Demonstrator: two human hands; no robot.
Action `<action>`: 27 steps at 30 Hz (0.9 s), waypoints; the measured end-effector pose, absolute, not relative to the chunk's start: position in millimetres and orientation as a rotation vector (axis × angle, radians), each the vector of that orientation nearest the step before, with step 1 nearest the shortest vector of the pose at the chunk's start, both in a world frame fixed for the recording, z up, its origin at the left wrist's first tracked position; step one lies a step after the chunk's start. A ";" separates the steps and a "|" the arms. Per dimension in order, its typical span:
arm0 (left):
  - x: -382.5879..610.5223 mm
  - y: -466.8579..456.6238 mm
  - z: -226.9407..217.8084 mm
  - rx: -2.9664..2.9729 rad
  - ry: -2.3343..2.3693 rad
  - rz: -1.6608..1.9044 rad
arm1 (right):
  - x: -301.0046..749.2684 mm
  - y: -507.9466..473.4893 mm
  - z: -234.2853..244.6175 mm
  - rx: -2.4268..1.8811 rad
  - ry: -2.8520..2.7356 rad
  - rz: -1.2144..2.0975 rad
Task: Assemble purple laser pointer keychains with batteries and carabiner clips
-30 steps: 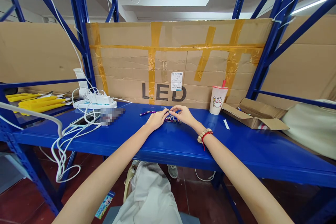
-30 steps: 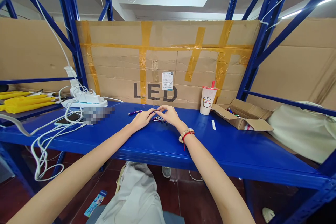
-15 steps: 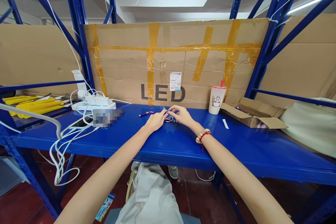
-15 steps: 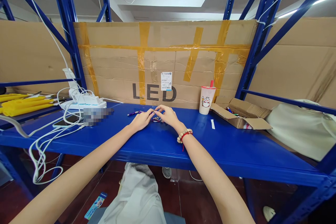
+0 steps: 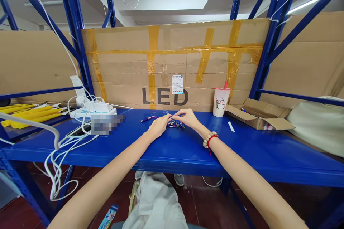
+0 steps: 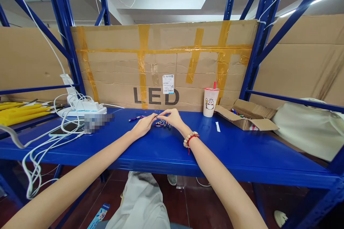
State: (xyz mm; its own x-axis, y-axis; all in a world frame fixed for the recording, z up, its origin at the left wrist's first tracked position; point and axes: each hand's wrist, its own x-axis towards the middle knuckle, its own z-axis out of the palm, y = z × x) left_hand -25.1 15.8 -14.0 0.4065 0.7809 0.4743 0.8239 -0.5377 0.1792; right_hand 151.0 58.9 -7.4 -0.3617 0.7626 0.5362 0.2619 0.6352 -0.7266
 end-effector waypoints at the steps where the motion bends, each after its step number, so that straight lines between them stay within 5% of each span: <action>1: -24.8 15.3 -13.8 -2.574 -1.459 -0.802 | 150.9 57.6 -6.3 -0.810 -1.911 0.692; 27: -19.2 14.2 -13.0 -2.546 -1.481 -0.821 | 150.5 52.9 -4.6 -0.974 -1.888 0.992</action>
State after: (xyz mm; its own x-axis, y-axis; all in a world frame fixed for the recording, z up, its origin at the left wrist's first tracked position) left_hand -19.2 14.2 -13.0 0.3877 0.7826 0.4871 0.8277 -0.5281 0.1897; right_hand 150.5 52.9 -4.6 -0.4057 0.8709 0.2775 0.2652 0.4027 -0.8761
